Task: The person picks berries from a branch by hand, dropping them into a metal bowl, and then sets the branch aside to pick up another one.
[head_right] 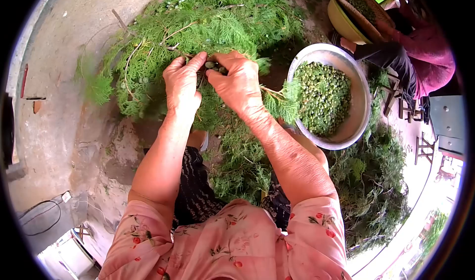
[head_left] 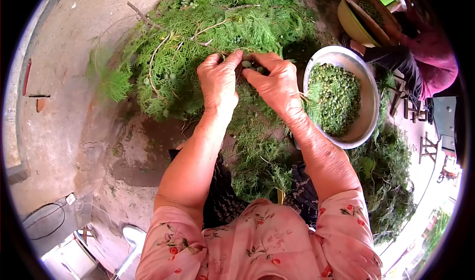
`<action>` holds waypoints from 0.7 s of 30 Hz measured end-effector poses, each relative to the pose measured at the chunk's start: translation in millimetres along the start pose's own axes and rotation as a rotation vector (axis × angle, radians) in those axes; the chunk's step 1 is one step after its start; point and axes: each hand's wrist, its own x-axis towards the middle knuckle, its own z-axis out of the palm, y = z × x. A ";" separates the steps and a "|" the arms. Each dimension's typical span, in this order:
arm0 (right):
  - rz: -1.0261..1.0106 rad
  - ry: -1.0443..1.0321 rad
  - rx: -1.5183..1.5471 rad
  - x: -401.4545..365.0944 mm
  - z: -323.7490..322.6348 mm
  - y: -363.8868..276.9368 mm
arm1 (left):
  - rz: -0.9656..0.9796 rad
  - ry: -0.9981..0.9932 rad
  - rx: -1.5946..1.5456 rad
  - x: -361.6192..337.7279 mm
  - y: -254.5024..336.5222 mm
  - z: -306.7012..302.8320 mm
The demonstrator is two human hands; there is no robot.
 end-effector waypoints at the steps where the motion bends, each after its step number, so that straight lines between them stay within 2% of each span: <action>1: 0.238 -0.097 0.245 1.2 -4.0 -1.3 | -0.002 -0.001 0.001 0.9 0.5 -0.3; 2: 0.477 -0.193 0.490 2.4 -8.7 -2.9 | -0.012 0.010 0.055 1.6 1.5 -0.6; 3: 0.478 -0.192 0.490 3.5 -14.5 -5.9 | -0.021 0.021 0.109 1.4 2.8 -0.5; 5: 0.719 -0.153 0.920 7.6 -26.9 -12.5 | -0.019 -0.008 0.116 -0.5 5.0 0.9; 9: 0.640 -0.006 1.206 21.9 -46.5 1.7 | -0.005 -0.085 0.146 -2.2 -1.6 0.9; 13: 0.624 0.070 1.387 23.4 -54.3 12.0 | -0.131 -0.107 0.203 -7.4 2.9 3.8; 15: 0.629 0.130 1.371 23.5 -51.5 9.4 | -0.099 -0.098 0.300 -7.6 -0.3 2.4; 18: 0.603 0.149 1.040 23.0 -44.9 10.3 | -0.095 -0.121 0.365 -11.7 -2.2 4.1; 21: 0.690 0.169 0.845 26.3 -39.0 0.9 | -0.095 -0.129 0.410 -17.5 -6.0 7.4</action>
